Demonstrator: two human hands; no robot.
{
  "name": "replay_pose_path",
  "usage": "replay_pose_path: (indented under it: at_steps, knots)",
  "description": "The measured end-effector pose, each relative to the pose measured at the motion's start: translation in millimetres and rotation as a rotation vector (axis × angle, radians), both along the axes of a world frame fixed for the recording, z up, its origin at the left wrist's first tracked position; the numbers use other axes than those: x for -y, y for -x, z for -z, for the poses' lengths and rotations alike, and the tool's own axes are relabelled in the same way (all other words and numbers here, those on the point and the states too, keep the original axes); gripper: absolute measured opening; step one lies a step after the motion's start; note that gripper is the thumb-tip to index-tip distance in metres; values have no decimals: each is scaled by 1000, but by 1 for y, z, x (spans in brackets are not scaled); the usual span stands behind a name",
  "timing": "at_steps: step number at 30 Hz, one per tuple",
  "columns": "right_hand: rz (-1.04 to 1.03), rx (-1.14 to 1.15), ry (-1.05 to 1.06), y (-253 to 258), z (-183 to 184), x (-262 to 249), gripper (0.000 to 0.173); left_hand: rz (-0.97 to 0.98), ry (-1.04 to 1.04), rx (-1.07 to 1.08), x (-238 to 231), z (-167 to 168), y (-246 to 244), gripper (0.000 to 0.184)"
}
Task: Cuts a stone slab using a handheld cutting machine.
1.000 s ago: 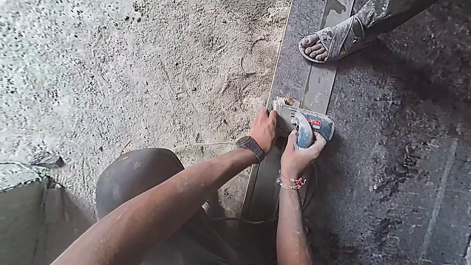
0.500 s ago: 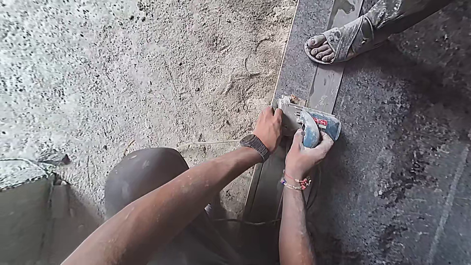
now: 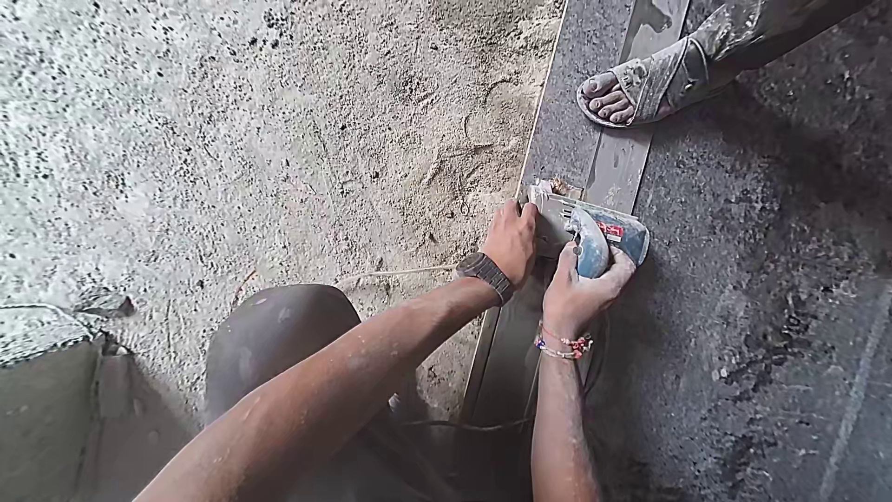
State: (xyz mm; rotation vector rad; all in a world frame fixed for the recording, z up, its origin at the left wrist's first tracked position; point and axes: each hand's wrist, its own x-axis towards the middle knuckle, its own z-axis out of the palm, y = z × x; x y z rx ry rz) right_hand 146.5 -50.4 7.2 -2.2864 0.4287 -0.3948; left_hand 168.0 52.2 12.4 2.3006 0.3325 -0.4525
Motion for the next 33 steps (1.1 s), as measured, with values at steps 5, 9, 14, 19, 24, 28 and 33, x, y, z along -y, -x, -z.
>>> replay_pose_path:
  at_steps: [5,9,14,19,24,28,33]
  knots:
    - [-3,1,-2,-3,0,-1,52,-19,1,5,0,0,-4,43]
    - [-3,13,10,-6,1,-2,50,-18,-6,5,0,0,-7,43]
    - [-7,11,31,-9,1,-2,51,-21,1,35,-1,3,-8,43]
    - [-3,10,2,-13,2,-3,52,-27,-13,42,-2,1,-13,48]
    - [2,2,2,-16,2,-4,53,-40,-6,60,-3,1,-15,52]
    - [-4,10,-2,-19,3,-4,52,-44,-12,99,-3,2,-16,52]
    - [-11,0,-2,-22,3,-3,53,-44,-28,129,-2,5,-18,51]
